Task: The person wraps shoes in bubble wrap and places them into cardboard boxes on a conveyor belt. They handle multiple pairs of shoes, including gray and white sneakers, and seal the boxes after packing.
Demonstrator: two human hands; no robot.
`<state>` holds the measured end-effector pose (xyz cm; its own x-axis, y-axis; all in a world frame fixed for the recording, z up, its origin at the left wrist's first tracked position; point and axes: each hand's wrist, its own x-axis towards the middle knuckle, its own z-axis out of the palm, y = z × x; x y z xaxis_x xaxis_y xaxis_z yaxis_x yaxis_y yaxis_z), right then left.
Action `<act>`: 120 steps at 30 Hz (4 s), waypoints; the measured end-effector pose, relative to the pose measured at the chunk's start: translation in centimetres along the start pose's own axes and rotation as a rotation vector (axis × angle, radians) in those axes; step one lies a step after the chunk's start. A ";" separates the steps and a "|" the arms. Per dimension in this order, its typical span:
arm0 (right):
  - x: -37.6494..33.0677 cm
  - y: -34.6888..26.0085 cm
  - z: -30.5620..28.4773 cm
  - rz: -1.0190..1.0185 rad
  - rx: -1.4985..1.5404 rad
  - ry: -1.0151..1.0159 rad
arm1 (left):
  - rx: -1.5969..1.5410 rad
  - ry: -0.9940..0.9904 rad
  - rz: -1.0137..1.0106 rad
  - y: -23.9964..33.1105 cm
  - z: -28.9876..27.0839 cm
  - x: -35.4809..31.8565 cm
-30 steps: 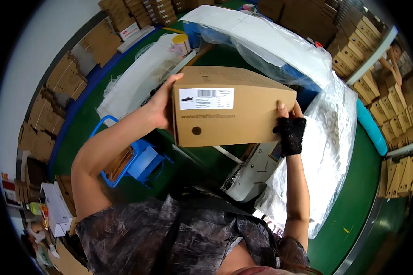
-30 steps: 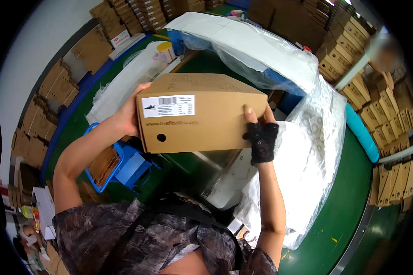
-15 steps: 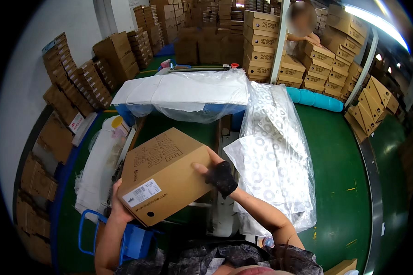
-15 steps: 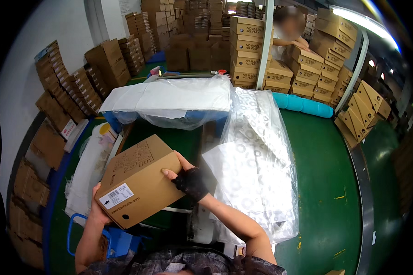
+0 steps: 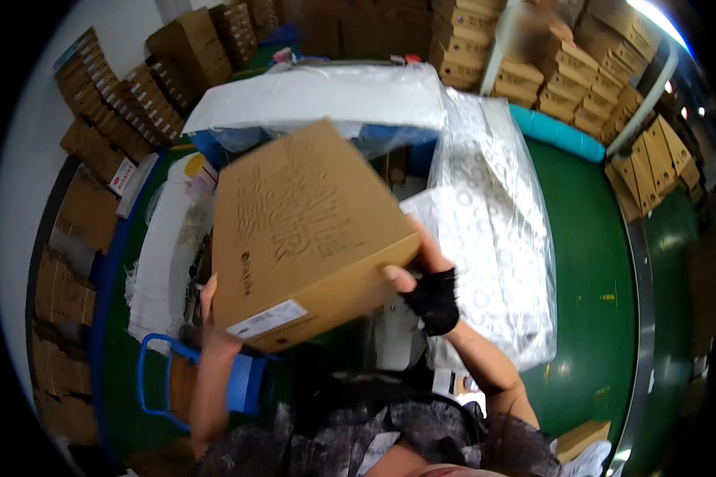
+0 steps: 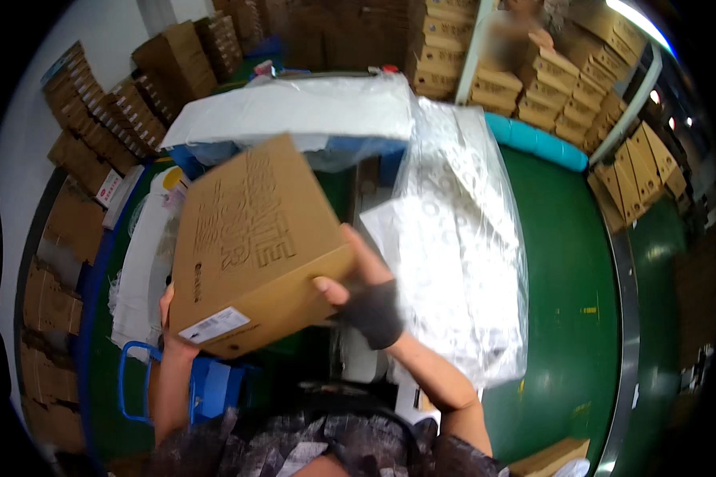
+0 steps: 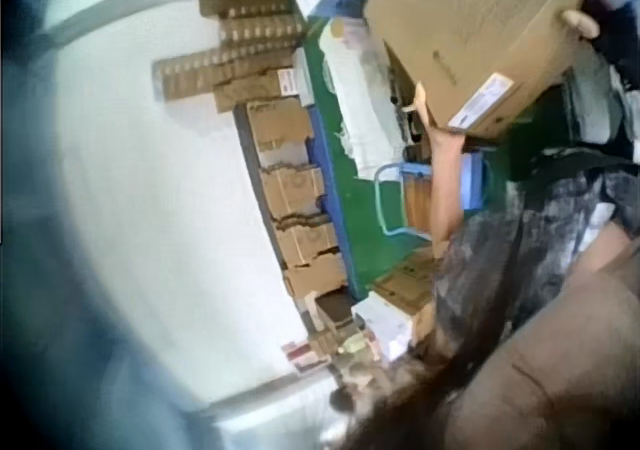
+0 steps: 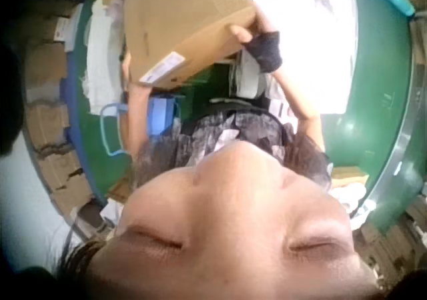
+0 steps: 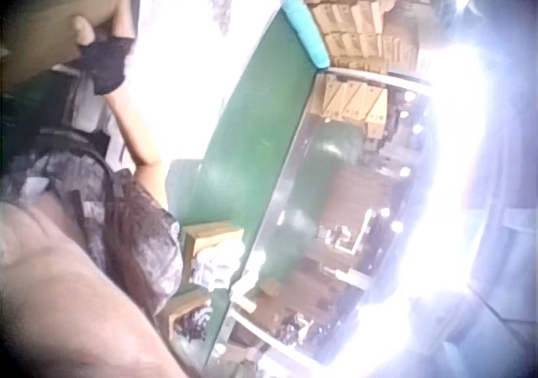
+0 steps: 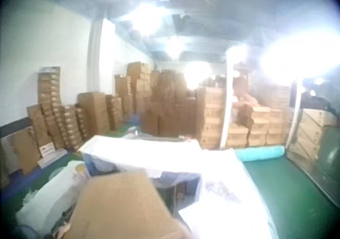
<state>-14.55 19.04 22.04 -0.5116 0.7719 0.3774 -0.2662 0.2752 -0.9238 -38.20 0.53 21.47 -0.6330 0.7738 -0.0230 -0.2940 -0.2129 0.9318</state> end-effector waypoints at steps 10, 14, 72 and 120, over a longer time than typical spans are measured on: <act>-11.9 -1.4 -9.8 -0.101 -0.250 0.642 | 0.036 -0.627 -0.095 -7.6 11.7 4.8; -16.6 0.3 -12.9 0.083 -0.281 0.805 | 0.083 -0.724 -0.445 -14.2 16.3 4.9; -17.8 -0.2 -10.6 -0.168 -1.640 0.371 | 0.626 -0.629 0.385 -7.1 17.9 5.7; 1.0 0.7 -12.9 -0.347 -1.057 0.263 | -0.620 -0.774 -0.735 -14.4 34.3 11.4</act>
<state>-4.70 27.42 20.92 -0.3243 0.6224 0.7124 0.5247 0.7450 -0.4120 -16.64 32.90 20.16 0.3550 0.9334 -0.0516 -0.8240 0.3385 0.4543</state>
